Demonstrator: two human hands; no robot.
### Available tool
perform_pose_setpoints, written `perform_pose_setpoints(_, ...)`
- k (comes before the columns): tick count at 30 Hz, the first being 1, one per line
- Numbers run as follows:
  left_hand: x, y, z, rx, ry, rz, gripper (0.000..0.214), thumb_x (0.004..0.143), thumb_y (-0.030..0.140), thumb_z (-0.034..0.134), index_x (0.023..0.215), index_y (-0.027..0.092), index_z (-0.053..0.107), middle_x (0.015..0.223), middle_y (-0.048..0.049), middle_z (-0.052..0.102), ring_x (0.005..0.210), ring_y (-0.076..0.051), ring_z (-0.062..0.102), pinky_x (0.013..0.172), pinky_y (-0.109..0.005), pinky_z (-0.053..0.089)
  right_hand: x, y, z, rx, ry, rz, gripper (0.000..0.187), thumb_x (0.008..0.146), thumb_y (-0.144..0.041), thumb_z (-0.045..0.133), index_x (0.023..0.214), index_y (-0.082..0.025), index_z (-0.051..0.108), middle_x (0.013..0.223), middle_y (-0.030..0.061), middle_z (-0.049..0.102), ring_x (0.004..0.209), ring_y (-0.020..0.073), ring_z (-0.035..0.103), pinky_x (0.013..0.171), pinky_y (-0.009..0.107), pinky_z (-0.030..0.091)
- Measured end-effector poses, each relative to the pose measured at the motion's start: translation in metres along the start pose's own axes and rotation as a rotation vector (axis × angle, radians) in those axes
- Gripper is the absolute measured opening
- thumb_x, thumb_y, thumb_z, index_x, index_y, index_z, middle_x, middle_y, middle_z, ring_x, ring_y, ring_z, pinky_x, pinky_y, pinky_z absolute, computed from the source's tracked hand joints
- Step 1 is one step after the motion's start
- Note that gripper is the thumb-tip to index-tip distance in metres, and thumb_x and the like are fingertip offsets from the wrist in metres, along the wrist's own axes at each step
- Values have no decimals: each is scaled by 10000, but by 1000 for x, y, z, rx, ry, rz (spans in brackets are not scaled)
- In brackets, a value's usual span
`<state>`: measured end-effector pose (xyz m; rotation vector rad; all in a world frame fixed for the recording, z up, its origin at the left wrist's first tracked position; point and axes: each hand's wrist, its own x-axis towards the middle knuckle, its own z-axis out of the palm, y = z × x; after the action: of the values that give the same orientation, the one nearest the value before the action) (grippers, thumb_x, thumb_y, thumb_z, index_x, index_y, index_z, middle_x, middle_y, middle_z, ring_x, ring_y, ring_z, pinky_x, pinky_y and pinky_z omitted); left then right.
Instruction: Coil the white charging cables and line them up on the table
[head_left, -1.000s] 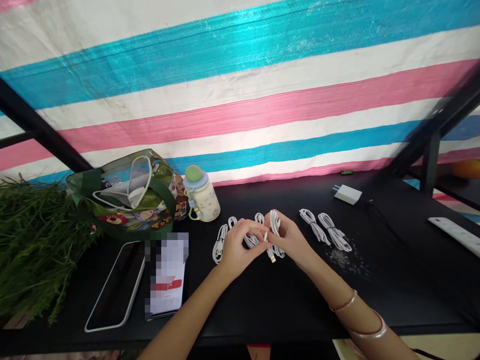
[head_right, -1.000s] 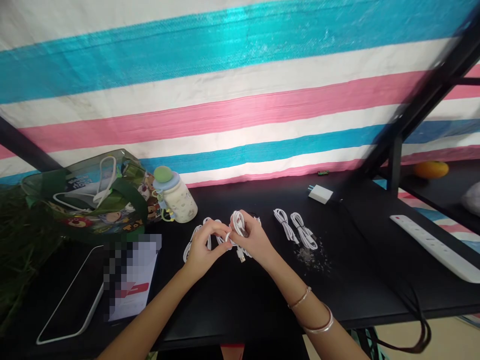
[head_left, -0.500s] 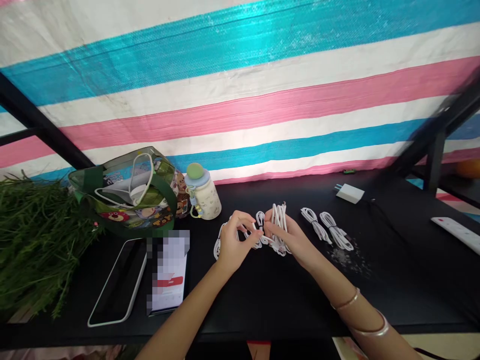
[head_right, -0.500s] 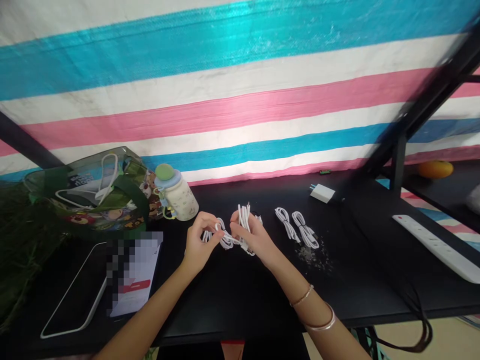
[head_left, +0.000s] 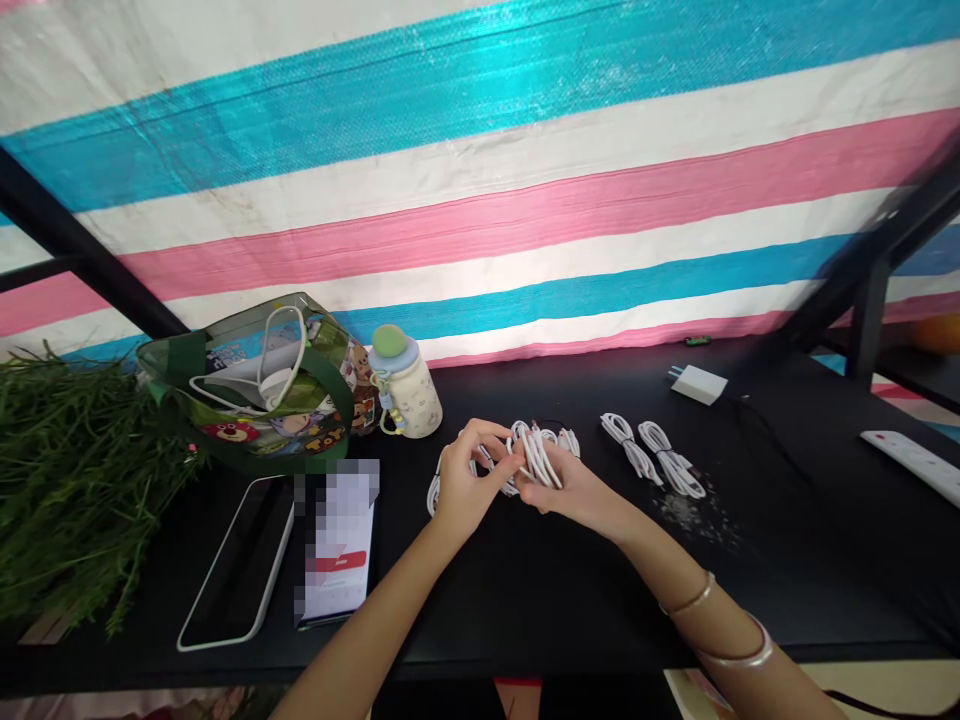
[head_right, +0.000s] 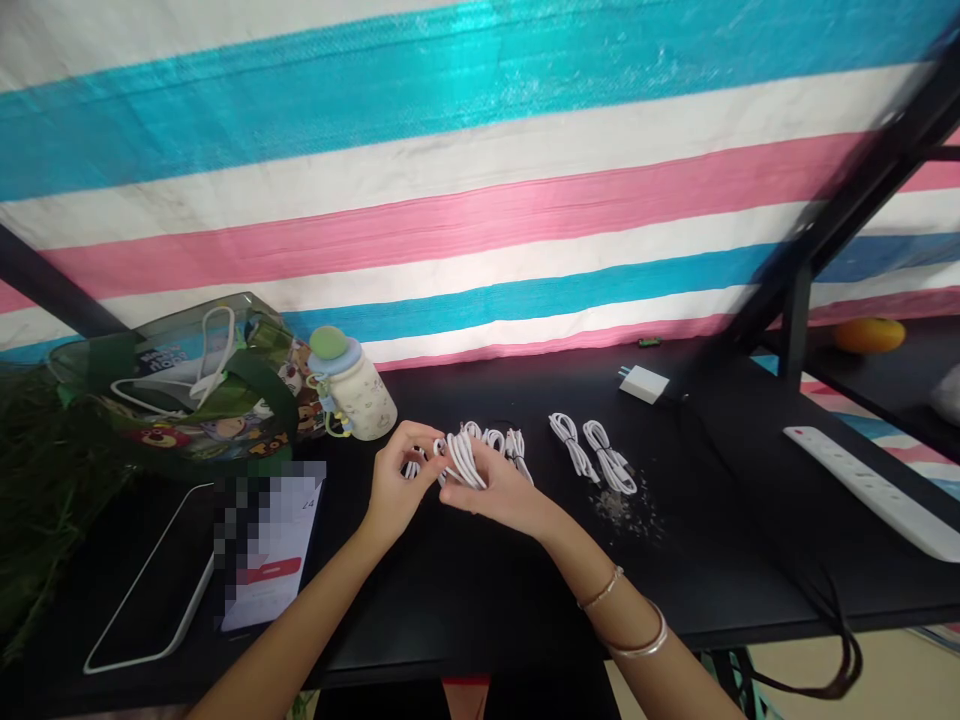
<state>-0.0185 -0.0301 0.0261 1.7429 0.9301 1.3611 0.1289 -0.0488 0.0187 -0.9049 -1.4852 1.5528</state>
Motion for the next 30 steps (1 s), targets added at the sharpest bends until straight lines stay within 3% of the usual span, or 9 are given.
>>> perform_pose_setpoints(4,0,-1,0,20,-17,9,88,715,260,658,767,204,615,583,42,620,542,-103,586,507,-202,429,0,-2,4,-45,15,6,482,631,-543,740,836,-214,454,632,-80,371,548,78,331,517,235,309)
perform_pose_setpoints(9,0,-2,-1,88,24,123,157,751,345,683,717,203,624,608,15,628,573,-119,571,508,-215,421,1,0,4,-148,174,-19,366,665,-404,717,806,-219,435,724,-53,452,649,108,429,601,251,372)
perform_pose_setpoints(15,-1,-3,-1,147,59,237,160,761,356,700,742,206,647,718,-23,659,664,-148,569,544,-234,449,4,6,5,-175,218,-120,313,706,-336,665,855,-231,410,701,-71,410,584,88,371,548,228,329)
perform_pose_setpoints(21,-1,-2,-1,140,15,238,118,786,319,679,769,207,648,732,-18,683,673,-147,586,563,-239,461,4,9,5,-272,239,-146,305,702,-262,595,969,-229,451,723,-54,449,592,107,425,556,242,346)
perform_pose_setpoints(30,-2,-5,0,112,-29,162,157,760,343,697,832,211,652,750,-19,700,708,-167,614,596,-268,478,5,13,3,-367,248,-147,335,685,-233,568,1009,-225,482,722,-54,454,583,105,399,555,238,325)
